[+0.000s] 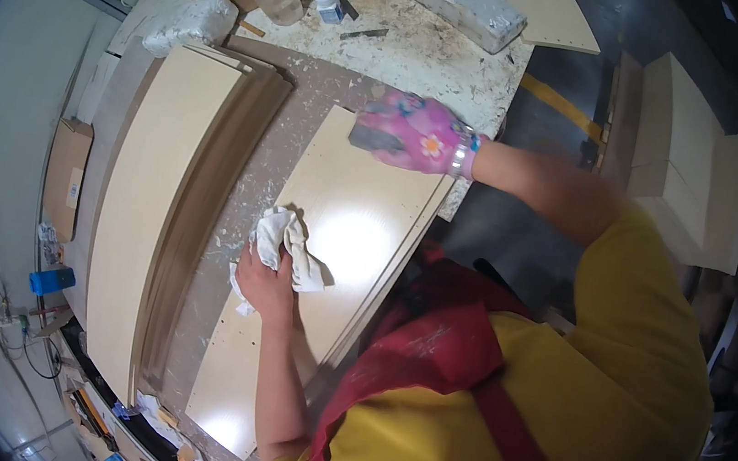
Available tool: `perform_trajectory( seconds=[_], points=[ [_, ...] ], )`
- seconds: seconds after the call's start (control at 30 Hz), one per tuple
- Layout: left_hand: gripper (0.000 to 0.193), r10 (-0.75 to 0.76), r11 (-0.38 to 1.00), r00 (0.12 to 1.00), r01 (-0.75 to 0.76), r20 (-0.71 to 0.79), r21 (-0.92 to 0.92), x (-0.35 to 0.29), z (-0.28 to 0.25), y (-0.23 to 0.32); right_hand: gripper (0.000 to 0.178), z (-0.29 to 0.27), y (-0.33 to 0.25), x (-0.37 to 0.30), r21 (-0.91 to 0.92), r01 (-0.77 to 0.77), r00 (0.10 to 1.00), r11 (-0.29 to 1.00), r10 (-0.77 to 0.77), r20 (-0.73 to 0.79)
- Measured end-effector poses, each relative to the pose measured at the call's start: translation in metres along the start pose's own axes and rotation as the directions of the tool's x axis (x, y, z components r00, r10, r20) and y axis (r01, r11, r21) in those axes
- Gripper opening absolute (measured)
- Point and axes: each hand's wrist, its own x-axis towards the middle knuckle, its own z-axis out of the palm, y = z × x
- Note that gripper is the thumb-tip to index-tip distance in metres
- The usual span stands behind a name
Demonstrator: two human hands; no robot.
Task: The person sands a light-colored wooden board using a sanding block held in the right hand while wearing a pink glove. They repeatedly wipe the surface with a white cloth held in the left hand to remove dust. The person flips the board over to sand the other side and continues the process of sanding and wiping.
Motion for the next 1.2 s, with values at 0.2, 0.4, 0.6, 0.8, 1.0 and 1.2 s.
perform_trajectory(
  seconds=[0.2, 0.4, 0.6, 0.8, 1.0, 1.2],
  points=[
    [0.041, 0.020, 0.998, 0.999, -0.021, -0.026, -0.067, 0.004, -0.003, 0.006, 0.059, -0.027, 0.024, -0.027, 0.092, -0.060, 0.991, 0.994, 0.070, -0.114],
    [0.037, 0.035, 0.996, 0.999, -0.037, -0.019, -0.082, 0.000, -0.004, 0.002, 0.065, -0.019, 0.044, -0.070, -0.092, -0.161, 0.980, 0.983, 0.170, 0.102],
    [0.034, 0.055, 0.997, 0.997, -0.058, -0.050, -0.048, 0.004, -0.003, 0.005, 0.063, -0.008, -0.009, -0.106, -0.149, 0.160, 0.987, 0.976, -0.163, -0.007],
    [0.032, 0.089, 0.993, 0.982, -0.100, -0.164, -0.058, 0.011, -0.001, 0.010, 0.060, -0.038, 0.049, -0.098, -0.017, -0.287, 0.944, 0.958, 0.280, -0.175],
    [0.033, 0.101, 0.987, 0.984, -0.118, -0.147, -0.111, 0.002, 0.000, 0.001, 0.056, 0.022, -0.150, -0.119, -0.009, 0.189, 0.978, 0.982, -0.188, 0.086],
    [0.046, -0.011, 0.856, 0.967, -0.122, -0.253, -0.503, -0.031, -0.062, -0.059, 0.049, 0.044, -0.224, -0.140, 0.176, 0.394, 0.919, 0.902, -0.381, -0.104]
  ],
)
